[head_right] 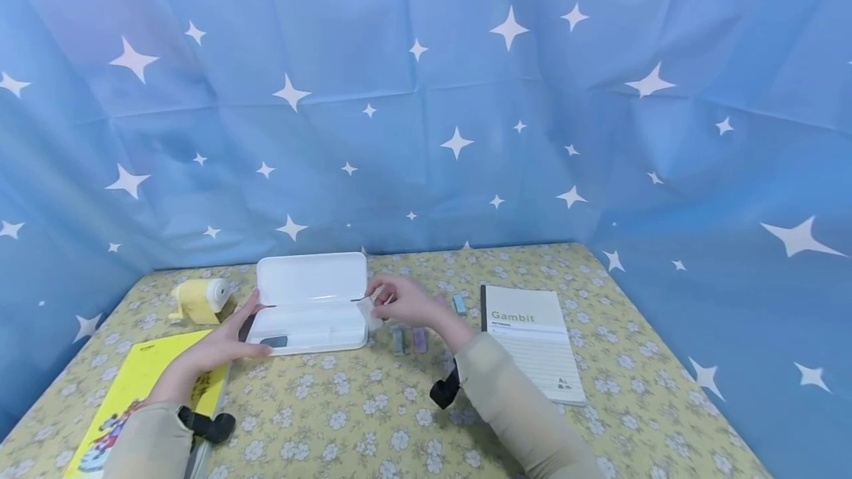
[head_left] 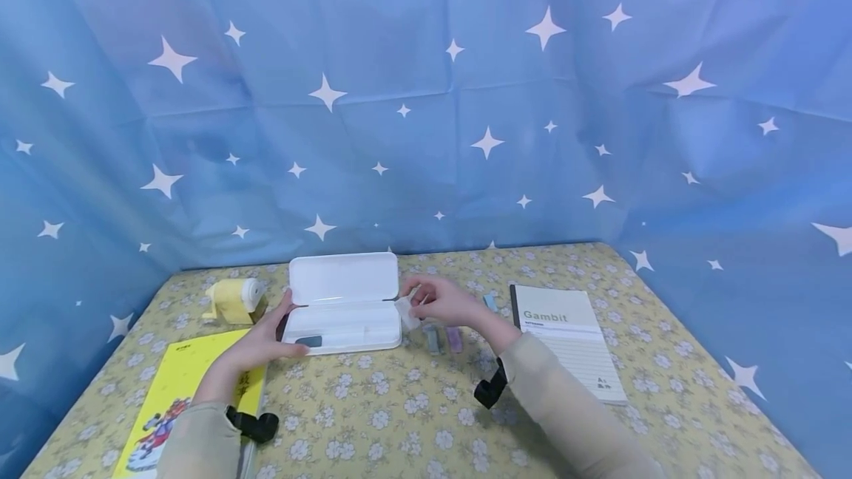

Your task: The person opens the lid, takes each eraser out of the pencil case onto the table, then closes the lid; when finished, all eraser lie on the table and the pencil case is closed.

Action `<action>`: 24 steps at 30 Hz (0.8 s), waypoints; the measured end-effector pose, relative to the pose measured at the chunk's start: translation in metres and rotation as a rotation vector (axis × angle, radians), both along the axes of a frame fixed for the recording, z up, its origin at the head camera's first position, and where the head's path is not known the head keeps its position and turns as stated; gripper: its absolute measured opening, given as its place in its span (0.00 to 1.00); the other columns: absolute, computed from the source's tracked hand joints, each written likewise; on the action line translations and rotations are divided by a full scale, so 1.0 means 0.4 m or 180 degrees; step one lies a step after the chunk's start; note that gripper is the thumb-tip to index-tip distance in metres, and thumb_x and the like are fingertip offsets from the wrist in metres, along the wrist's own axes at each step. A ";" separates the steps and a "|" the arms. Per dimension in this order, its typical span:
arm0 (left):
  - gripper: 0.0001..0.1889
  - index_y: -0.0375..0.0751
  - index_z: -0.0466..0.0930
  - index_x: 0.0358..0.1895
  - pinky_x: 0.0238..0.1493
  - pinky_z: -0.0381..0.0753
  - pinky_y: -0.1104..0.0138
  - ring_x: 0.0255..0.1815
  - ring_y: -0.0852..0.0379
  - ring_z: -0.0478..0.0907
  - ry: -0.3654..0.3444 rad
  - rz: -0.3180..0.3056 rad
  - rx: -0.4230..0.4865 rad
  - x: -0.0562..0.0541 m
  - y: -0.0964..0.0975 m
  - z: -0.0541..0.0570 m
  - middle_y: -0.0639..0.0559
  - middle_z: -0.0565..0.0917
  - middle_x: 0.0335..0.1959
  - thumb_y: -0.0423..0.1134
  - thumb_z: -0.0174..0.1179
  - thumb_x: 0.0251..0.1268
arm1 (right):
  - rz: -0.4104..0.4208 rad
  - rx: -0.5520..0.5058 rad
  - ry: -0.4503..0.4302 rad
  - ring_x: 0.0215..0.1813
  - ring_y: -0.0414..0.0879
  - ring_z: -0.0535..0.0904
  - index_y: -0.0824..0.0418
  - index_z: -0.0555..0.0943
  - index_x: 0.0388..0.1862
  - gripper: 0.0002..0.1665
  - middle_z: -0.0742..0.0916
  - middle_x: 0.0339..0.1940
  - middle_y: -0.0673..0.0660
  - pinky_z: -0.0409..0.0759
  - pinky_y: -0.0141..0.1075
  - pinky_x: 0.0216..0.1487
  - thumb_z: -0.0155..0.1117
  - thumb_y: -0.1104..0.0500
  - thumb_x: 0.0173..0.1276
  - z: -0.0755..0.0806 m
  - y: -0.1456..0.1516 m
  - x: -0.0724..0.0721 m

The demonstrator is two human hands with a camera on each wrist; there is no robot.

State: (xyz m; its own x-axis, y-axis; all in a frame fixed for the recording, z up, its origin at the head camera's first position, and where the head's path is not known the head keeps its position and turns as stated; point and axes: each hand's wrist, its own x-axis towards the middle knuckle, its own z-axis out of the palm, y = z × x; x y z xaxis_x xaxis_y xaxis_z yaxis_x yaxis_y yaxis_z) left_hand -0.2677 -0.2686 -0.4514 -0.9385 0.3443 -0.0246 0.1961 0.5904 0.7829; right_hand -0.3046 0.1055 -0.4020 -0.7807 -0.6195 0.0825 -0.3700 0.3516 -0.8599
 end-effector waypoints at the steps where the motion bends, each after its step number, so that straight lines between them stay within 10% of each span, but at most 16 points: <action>1: 0.62 0.40 0.26 0.77 0.66 0.45 0.36 0.75 0.32 0.40 0.0002 0.0008 -0.0006 0.001 0.000 0.001 0.30 0.49 0.75 0.47 0.70 0.56 | -0.0070 0.0016 -0.0019 0.37 0.49 0.81 0.55 0.79 0.51 0.12 0.83 0.37 0.54 0.78 0.50 0.41 0.63 0.62 0.69 0.003 0.010 0.004; 24: 0.62 0.39 0.26 0.77 0.64 0.50 0.37 0.72 0.33 0.51 0.0131 -0.0068 0.0026 -0.001 -0.003 -0.005 0.31 0.57 0.72 0.46 0.71 0.55 | -0.0833 -0.0149 -0.0477 0.34 0.54 0.81 0.68 0.76 0.54 0.18 0.83 0.31 0.59 0.80 0.49 0.39 0.65 0.65 0.67 -0.049 0.219 0.047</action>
State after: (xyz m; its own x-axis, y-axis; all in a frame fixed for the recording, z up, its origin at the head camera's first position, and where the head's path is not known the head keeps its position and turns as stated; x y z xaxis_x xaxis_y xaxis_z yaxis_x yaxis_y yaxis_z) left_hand -0.2683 -0.2696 -0.4534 -0.9311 0.3644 0.0169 0.2409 0.5794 0.7786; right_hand -0.2860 0.1932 -0.4216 -0.9189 -0.3939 -0.0219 -0.1398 0.3770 -0.9156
